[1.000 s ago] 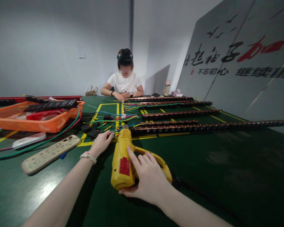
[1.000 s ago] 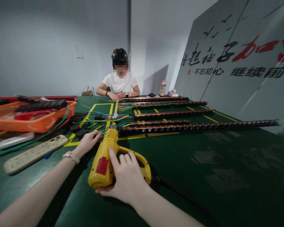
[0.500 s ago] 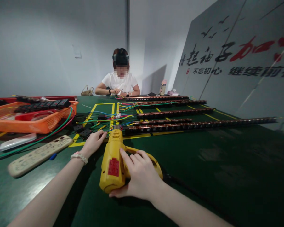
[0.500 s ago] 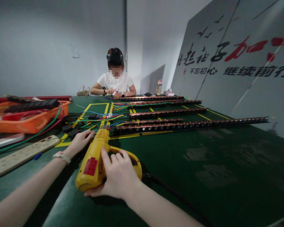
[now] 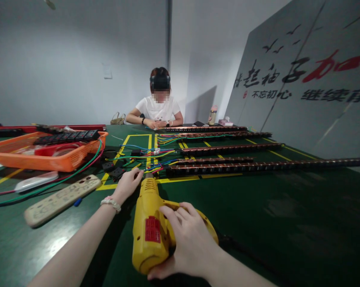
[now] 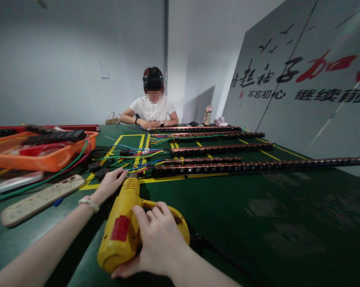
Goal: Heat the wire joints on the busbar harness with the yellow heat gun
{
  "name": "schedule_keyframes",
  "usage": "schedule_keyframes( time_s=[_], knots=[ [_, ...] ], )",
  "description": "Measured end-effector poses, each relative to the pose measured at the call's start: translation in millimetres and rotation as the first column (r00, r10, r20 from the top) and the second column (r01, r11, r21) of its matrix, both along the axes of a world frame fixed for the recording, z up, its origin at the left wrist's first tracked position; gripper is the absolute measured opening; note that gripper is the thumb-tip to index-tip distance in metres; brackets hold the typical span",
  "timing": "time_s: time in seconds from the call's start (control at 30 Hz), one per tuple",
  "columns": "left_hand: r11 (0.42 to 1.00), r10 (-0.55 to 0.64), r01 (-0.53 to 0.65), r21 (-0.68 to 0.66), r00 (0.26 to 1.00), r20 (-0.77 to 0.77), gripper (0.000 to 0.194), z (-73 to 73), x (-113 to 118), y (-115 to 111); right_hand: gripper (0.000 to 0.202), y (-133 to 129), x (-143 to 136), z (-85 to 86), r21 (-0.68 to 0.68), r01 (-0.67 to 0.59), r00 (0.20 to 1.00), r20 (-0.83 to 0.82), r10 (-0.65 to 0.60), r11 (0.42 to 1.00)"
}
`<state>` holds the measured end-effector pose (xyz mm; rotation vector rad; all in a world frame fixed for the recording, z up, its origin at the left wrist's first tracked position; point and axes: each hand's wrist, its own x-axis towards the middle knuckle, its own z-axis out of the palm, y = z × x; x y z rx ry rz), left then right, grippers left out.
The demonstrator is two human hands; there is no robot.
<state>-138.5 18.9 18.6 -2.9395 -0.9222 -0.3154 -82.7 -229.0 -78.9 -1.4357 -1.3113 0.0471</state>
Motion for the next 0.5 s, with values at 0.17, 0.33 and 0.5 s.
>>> schedule_keyframes(
  time_s=[0.17,0.33,0.5],
  knots=[
    [1.0,0.006,-0.006,-0.001,1.0,-0.012,0.038,-0.1,-1.6,-3.4,0.096,-14.0,17.2,7.7,-0.053,-0.073,0.988,-0.137,0.065,0.996],
    [0.999,0.035,-0.035,-0.017,0.999,-0.016,0.039,0.5,-2.1,-5.0,0.083,-27.3,62.5,26.9,0.044,-0.375,0.683,-0.662,0.309,0.926],
    [0.996,0.072,-0.074,-0.047,0.996,-0.043,0.039,2.0,-1.6,-8.6,0.061,-20.8,96.6,27.5,0.304,-0.507,0.127,-0.899,0.419,0.807]
  ],
)
